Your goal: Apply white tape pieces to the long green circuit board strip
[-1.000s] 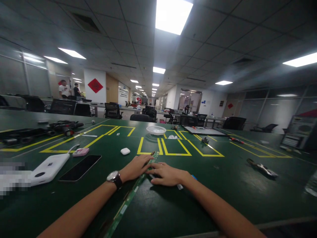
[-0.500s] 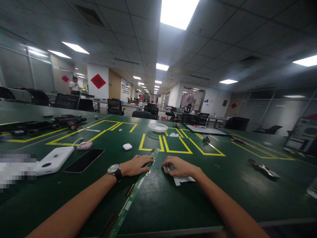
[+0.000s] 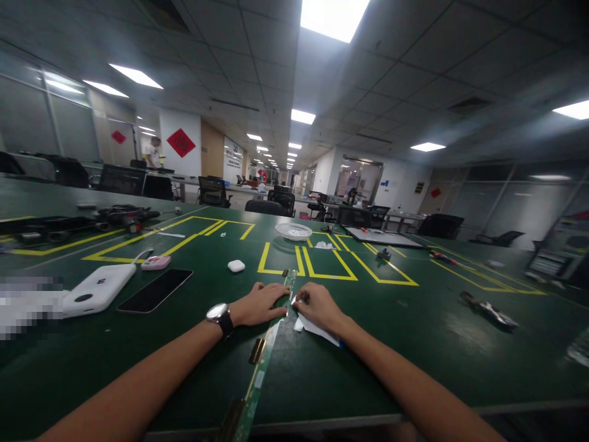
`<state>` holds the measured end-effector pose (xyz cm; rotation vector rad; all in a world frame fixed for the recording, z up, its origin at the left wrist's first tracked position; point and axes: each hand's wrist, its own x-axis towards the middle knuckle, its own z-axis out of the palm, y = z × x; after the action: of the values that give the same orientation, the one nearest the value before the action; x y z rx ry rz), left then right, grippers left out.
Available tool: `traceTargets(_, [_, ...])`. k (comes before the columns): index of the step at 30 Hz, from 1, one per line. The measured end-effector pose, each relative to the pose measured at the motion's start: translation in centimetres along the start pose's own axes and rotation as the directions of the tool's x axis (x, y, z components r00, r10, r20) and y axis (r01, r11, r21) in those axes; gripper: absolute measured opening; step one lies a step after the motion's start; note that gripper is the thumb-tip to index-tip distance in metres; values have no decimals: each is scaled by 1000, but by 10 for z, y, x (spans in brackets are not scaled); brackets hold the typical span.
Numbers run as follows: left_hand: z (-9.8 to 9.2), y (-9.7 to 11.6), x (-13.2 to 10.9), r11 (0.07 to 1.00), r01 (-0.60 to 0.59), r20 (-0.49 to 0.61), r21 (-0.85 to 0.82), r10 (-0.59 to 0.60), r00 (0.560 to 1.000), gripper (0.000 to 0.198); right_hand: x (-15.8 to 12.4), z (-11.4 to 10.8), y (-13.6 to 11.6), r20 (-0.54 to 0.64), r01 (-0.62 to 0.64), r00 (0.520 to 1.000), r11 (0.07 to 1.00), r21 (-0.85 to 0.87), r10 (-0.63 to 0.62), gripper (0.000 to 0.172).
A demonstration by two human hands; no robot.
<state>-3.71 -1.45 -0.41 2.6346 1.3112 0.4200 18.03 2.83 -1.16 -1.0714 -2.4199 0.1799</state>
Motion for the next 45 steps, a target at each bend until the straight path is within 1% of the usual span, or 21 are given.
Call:
traceTargets(4, [0,-1,0,1000,-2,-6,-10,2,1000,47,0,2,-2,-16,-34,999,999,-19,33,11])
traceTargets(14, [-2,1,-1,1000,-12,-12,-20,12,1000,46,1,5,-2,-27,-39,999,998,-41,38,10])
traceTargets(23, [-1,0,-1,999,-20,-15,-29,20,1000,47,-3,-1,-10,-7,-31,1000,986,-165,30,13])
traceTargets(26, [-2,0,-1,999,-25,-9,-32,25,1000,46,-2,0,-8,-12,-3,1000,986,-169,2,12])
traceTargets(31, [-4,0,0,999,-31,39,-33,32,999,46,1,-1,0,-10,94,995,993,-64,-95,11])
traceTargets(34, [-6,-3,1,997,-56,76,-53,60,995,48,4,-4,4,11,143,990,990,-6,-143,11])
traceTargets(37, [-7,-6,3,993,-90,92,-76,97,991,50,6,-7,6,26,183,983,983,17,-184,10])
traceTargets(41, [-8,-9,4,988,-123,97,-93,132,987,52,6,-8,8,35,211,977,977,37,-212,12])
traceTargets(45, [-8,-9,5,975,-184,63,-124,192,979,52,5,-6,9,23,238,971,970,45,-239,13])
